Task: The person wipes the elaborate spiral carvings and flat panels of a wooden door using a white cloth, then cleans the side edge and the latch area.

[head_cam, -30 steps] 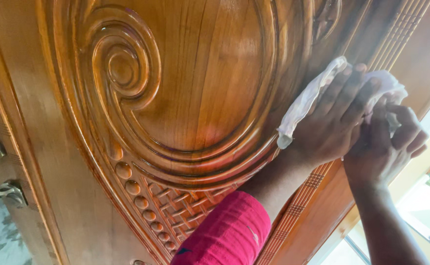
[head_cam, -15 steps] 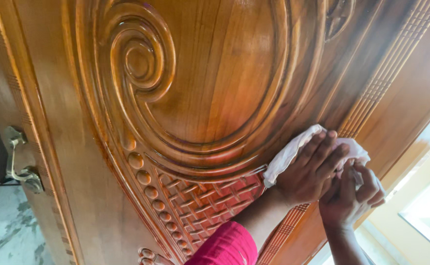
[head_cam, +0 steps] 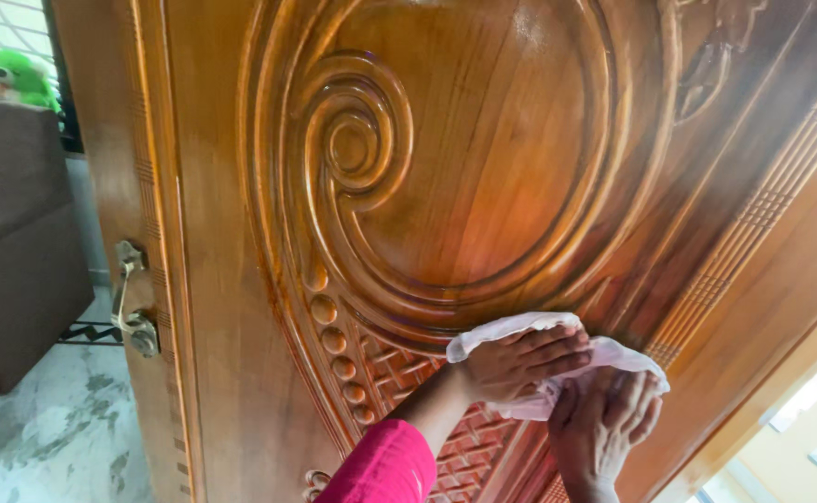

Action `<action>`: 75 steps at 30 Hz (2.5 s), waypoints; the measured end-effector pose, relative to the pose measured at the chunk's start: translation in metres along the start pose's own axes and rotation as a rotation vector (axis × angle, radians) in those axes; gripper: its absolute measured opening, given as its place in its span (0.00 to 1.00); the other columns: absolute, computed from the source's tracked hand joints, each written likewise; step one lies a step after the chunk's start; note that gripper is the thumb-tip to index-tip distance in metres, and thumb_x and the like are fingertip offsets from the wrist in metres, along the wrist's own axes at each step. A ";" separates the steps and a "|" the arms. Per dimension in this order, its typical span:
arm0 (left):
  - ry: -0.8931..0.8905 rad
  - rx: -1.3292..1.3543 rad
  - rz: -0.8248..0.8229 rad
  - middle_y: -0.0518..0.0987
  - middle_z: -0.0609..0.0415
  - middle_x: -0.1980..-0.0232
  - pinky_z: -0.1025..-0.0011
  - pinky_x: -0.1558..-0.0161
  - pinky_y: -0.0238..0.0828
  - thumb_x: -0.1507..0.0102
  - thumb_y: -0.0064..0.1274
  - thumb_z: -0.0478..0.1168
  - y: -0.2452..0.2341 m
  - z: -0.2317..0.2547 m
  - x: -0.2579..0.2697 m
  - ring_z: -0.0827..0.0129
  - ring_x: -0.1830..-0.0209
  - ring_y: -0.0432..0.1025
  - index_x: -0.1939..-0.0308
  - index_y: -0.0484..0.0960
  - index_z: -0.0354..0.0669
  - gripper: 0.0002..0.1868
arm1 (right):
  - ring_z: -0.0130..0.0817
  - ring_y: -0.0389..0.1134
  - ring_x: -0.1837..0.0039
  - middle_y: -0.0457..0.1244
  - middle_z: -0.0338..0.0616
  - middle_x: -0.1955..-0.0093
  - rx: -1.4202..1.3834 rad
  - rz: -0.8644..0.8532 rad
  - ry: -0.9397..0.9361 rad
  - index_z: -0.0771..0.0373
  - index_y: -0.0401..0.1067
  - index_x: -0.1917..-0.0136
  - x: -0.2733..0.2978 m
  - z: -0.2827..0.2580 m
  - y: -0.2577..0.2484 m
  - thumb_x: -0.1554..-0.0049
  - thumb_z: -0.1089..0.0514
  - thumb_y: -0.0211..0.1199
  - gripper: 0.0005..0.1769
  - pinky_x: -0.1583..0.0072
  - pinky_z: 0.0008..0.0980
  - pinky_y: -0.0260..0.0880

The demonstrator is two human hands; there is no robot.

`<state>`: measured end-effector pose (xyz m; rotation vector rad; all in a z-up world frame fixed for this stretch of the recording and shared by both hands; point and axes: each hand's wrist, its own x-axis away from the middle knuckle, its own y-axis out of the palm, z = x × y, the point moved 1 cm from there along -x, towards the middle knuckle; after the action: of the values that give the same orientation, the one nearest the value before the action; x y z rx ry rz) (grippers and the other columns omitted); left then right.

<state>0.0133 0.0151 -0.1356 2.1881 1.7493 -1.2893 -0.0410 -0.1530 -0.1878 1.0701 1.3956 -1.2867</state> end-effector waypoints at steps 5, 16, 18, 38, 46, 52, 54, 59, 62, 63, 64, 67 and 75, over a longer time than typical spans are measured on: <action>-0.138 -0.129 0.171 0.53 0.61 0.14 0.59 0.15 0.27 0.28 0.45 0.51 -0.016 -0.029 0.067 0.70 0.12 0.44 0.17 0.58 0.56 0.35 | 0.70 0.41 0.14 0.47 0.75 0.19 -0.117 -0.090 -0.072 0.77 0.60 0.25 -0.009 -0.058 0.022 0.38 0.51 0.55 0.35 0.17 0.67 0.37; -0.167 -0.307 0.069 0.52 0.61 0.13 0.54 0.18 0.26 0.30 0.45 0.60 -0.057 -0.107 0.174 0.67 0.13 0.43 0.16 0.53 0.63 0.40 | 0.73 0.42 0.17 0.47 0.76 0.21 -0.037 -0.180 -0.125 0.74 0.61 0.27 -0.012 -0.180 0.042 0.41 0.43 0.56 0.39 0.22 0.72 0.38; -0.196 -0.302 0.062 0.53 0.62 0.14 0.54 0.17 0.30 0.30 0.45 0.59 -0.063 -0.112 0.187 0.68 0.13 0.45 0.16 0.55 0.64 0.38 | 0.72 0.43 0.17 0.48 0.75 0.21 -0.063 -0.158 -0.124 0.73 0.62 0.27 -0.010 -0.199 0.040 0.40 0.43 0.56 0.38 0.22 0.71 0.39; -1.401 1.547 0.615 0.80 0.57 0.59 0.76 0.54 0.73 0.32 0.48 0.31 -0.139 -0.125 0.396 0.78 0.58 0.74 0.52 0.77 0.39 0.05 | 0.32 0.69 0.52 0.69 0.46 0.49 -1.435 -0.872 0.941 0.63 0.69 0.29 0.089 -0.360 0.128 0.37 0.58 0.58 0.24 0.51 0.35 0.71; -1.352 1.479 0.579 0.81 0.55 0.56 0.76 0.55 0.72 0.32 0.48 0.30 -0.152 -0.159 0.474 0.75 0.57 0.74 0.46 0.82 0.37 0.12 | 0.28 0.75 0.50 0.74 0.48 0.50 -1.511 -1.088 0.666 0.69 0.74 0.42 0.113 -0.404 0.185 0.45 0.65 0.63 0.16 0.47 0.29 0.75; -1.623 1.836 0.613 0.86 0.53 0.51 0.76 0.49 0.75 0.39 0.42 0.44 -0.179 -0.186 0.513 0.73 0.52 0.79 0.36 0.75 0.48 0.26 | 0.43 0.73 0.56 0.70 0.59 0.55 -1.614 -0.745 1.329 0.77 0.72 0.48 0.102 -0.447 0.171 0.38 0.64 0.58 0.11 0.54 0.43 0.76; -1.589 1.655 0.371 0.83 0.52 0.50 0.75 0.49 0.74 0.36 0.51 0.43 -0.183 -0.185 0.507 0.73 0.51 0.76 0.29 0.66 0.51 0.30 | 0.45 0.74 0.56 0.70 0.59 0.56 -1.675 -0.815 1.344 0.74 0.71 0.50 0.096 -0.453 0.170 0.38 0.60 0.56 0.12 0.55 0.44 0.77; -1.362 1.192 0.017 0.83 0.50 0.47 0.71 0.50 0.76 0.42 0.64 0.36 -0.173 -0.166 0.513 0.68 0.49 0.79 0.34 0.71 0.44 0.32 | 0.41 0.73 0.55 0.70 0.56 0.56 -1.768 -0.753 1.239 0.73 0.72 0.49 0.096 -0.451 0.175 0.35 0.60 0.57 0.12 0.56 0.38 0.77; -1.383 0.978 0.111 0.85 0.48 0.51 0.67 0.52 0.78 0.38 0.62 0.34 -0.154 -0.162 0.516 0.62 0.52 0.82 0.42 0.82 0.42 0.20 | 0.38 0.72 0.54 0.70 0.54 0.54 -1.593 -0.650 1.199 0.67 0.70 0.45 0.095 -0.452 0.172 0.36 0.64 0.58 0.07 0.56 0.35 0.74; -1.451 0.870 0.134 0.84 0.48 0.51 0.67 0.52 0.78 0.40 0.63 0.33 -0.154 -0.164 0.517 0.61 0.53 0.82 0.43 0.81 0.43 0.20 | 0.38 0.71 0.55 0.70 0.54 0.54 -1.501 -0.633 1.180 0.62 0.68 0.43 0.097 -0.456 0.171 0.37 0.65 0.59 0.09 0.58 0.35 0.72; -1.516 0.760 0.157 0.84 0.49 0.51 0.66 0.53 0.77 0.41 0.63 0.32 -0.156 -0.168 0.515 0.61 0.53 0.81 0.44 0.81 0.44 0.21 | 0.38 0.70 0.56 0.69 0.54 0.54 -1.410 -0.616 1.158 0.57 0.66 0.41 0.098 -0.459 0.169 0.38 0.66 0.60 0.13 0.59 0.36 0.70; -1.806 0.784 0.294 0.78 0.55 0.45 0.69 0.54 0.82 0.39 0.55 0.33 -0.174 -0.188 0.505 0.63 0.50 0.81 0.42 0.74 0.47 0.21 | 0.35 0.73 0.57 0.71 0.53 0.54 -1.600 -0.599 0.975 0.64 0.70 0.47 0.093 -0.481 0.159 0.40 0.67 0.59 0.07 0.60 0.37 0.75; -1.606 0.318 0.833 0.74 0.42 0.43 0.62 0.44 0.72 0.37 0.50 0.28 -0.204 -0.232 0.494 0.52 0.44 0.73 0.40 0.72 0.39 0.20 | 0.47 0.65 0.32 0.63 0.59 0.32 -1.415 -0.651 0.170 0.64 0.60 0.24 0.030 -0.588 0.084 0.41 0.67 0.57 0.32 0.35 0.38 0.64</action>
<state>-0.0221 0.5922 -0.2059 0.8560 0.0276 -2.0000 -0.0053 0.4396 -0.2193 -0.2848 2.2653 -0.2810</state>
